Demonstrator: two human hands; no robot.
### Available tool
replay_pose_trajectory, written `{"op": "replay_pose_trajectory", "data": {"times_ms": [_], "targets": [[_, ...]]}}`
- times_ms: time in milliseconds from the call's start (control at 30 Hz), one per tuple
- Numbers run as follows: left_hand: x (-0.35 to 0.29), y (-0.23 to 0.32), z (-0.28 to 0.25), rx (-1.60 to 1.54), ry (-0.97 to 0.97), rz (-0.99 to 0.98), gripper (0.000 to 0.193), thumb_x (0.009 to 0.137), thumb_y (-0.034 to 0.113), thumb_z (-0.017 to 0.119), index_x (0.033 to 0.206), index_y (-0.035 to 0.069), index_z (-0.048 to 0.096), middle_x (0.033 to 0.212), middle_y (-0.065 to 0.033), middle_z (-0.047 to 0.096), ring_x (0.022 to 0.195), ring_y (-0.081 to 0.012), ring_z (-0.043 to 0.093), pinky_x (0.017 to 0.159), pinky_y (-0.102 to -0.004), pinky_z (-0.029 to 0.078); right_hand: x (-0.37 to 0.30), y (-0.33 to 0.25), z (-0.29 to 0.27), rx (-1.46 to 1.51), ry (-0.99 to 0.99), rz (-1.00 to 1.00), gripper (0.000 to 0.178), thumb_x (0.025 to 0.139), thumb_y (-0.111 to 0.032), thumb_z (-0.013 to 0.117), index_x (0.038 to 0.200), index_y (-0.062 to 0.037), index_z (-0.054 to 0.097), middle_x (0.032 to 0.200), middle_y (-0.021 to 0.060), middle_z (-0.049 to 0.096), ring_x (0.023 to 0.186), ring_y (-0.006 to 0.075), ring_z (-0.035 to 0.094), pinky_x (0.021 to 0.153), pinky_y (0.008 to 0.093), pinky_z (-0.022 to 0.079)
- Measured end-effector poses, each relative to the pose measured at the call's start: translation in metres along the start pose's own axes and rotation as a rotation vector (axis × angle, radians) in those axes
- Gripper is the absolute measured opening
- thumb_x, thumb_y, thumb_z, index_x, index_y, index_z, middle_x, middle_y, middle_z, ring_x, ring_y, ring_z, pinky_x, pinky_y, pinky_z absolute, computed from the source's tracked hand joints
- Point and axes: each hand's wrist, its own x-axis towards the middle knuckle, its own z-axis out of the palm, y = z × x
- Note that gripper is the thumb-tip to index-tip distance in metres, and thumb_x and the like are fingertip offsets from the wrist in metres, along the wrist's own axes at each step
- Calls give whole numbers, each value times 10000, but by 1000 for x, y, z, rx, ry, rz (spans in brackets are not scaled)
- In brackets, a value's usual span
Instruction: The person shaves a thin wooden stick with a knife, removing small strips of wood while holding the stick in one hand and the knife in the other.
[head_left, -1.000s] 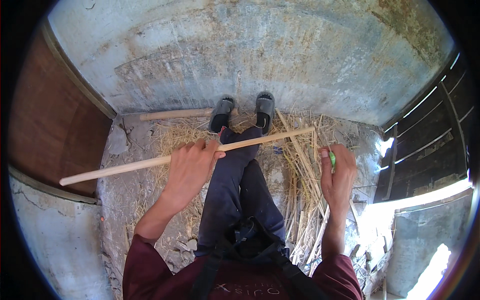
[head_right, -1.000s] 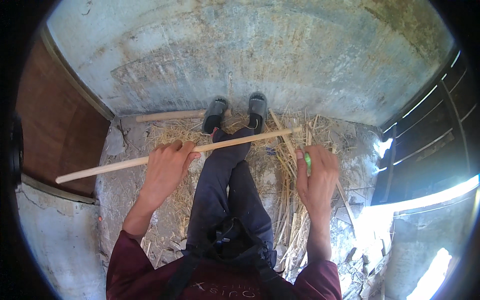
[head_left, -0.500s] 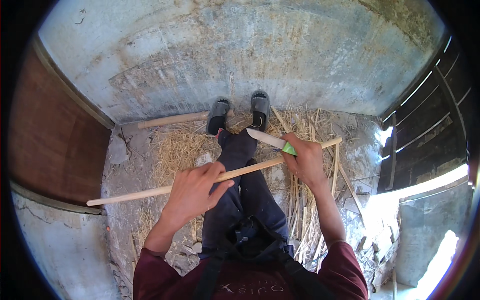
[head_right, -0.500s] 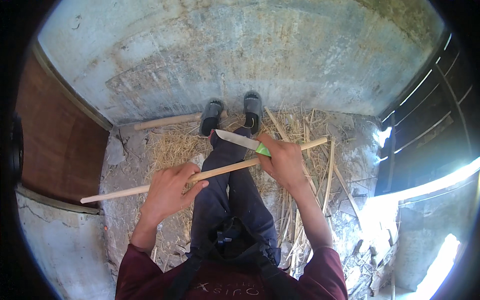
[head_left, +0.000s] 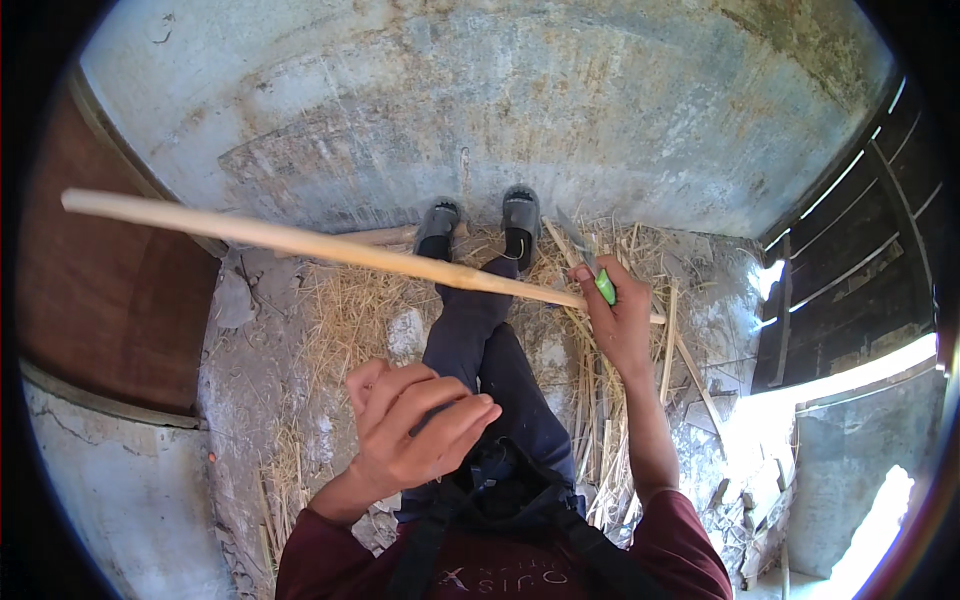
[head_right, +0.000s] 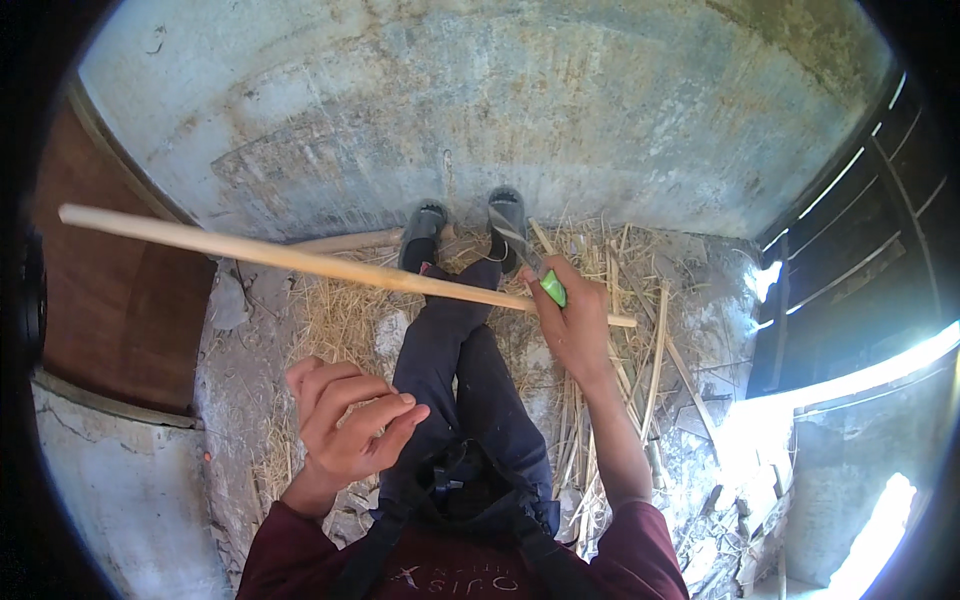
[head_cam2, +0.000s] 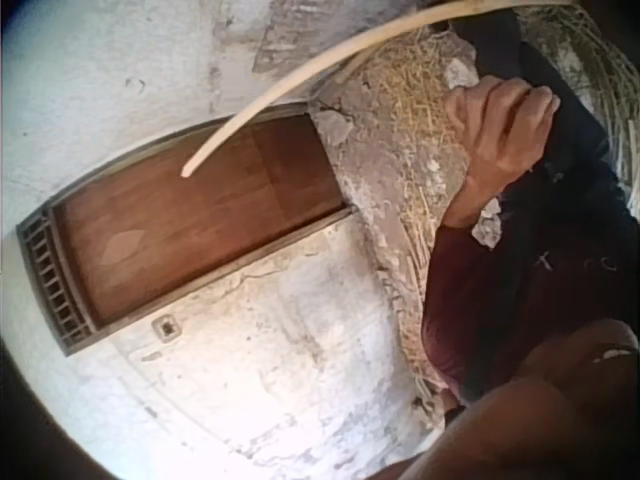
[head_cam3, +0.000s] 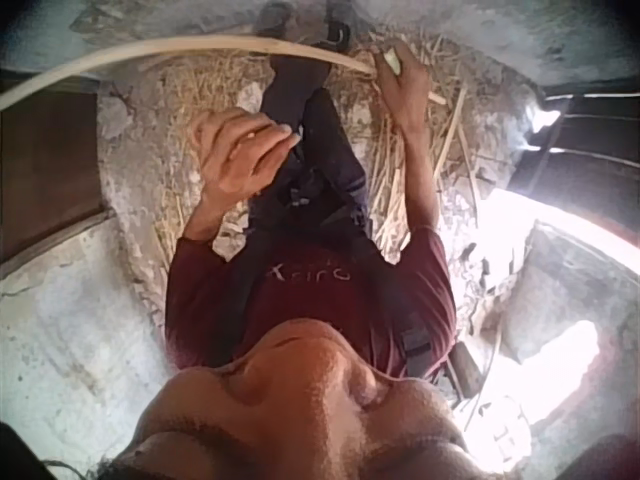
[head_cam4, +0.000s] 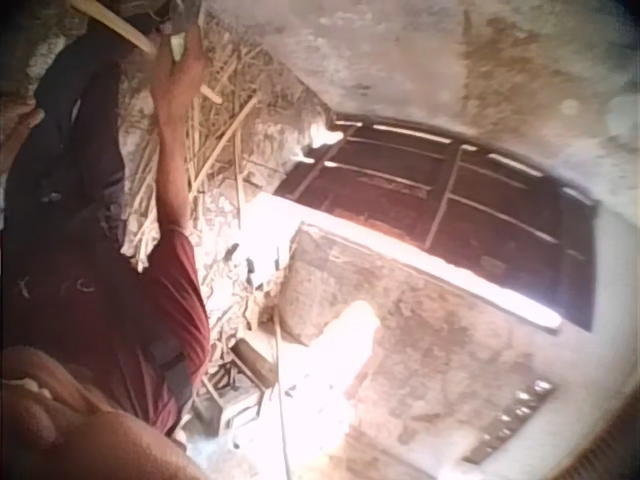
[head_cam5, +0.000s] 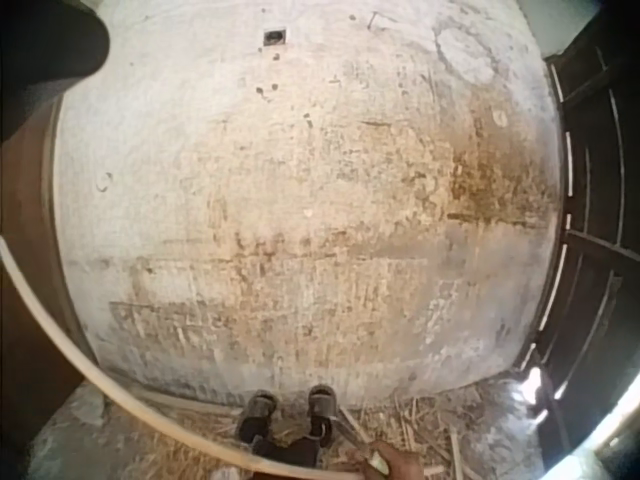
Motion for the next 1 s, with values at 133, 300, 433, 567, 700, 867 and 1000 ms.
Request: {"op": "replay_pose_trajectory", "data": {"times_ms": [133,300,433,567,700,867,1000], "targets": [[37,7,-11,228,-166,-130,410,885,373,849,1227,177,735,1259,-31,654,1108,-252,630,1025,-452,396,1,-14,-15,-105,-104,-154,183,916,-67,744,1095,-90,715,693,151,660,631,372,676,602,448,483],[21,-28,6,-57,-795,-311,426,1020,477,683,1230,112,618,979,-138,737,929,-362,724,841,-517,512,-1,-14,-27,-240,-149,-200,255,872,-82,754,1122,-115,712,708,163,674,682,400,695,634,506,509],[-22,-35,21,-400,-908,-390,360,1079,433,637,1105,78,590,748,-178,679,716,-444,679,628,-541,500,-1,-6,-27,-288,-196,-135,236,871,-42,720,1105,-70,704,724,168,672,702,401,695,658,483,509],[-40,-38,33,-506,-834,-484,293,1117,342,604,1071,53,601,731,-198,656,698,-449,672,612,-549,474,-1,3,-23,-55,-127,-210,183,919,-46,697,1099,-13,696,769,143,700,732,347,713,683,440,520],[-46,-42,42,-512,-722,-651,272,1133,282,574,1065,28,642,716,-195,633,671,-396,656,614,-489,469,3,5,-33,4,189,-357,109,996,-23,648,1074,-9,723,869,139,724,798,304,717,749,397,541],[-40,-39,53,-525,-511,-693,291,1148,249,541,1067,9,684,692,-127,614,582,-235,598,598,-363,459,-34,8,-20,74,-33,105,100,1009,-75,699,1099,-35,719,764,133,720,643,237,704,626,365,531],[-37,-29,63,-641,-490,-704,307,1155,264,531,1063,9,675,685,-121,594,574,-213,578,583,-359,444,-52,-2,17,0,-222,-77,224,960,-118,747,1167,-61,683,716,147,687,605,322,695,563,428,505]]}}
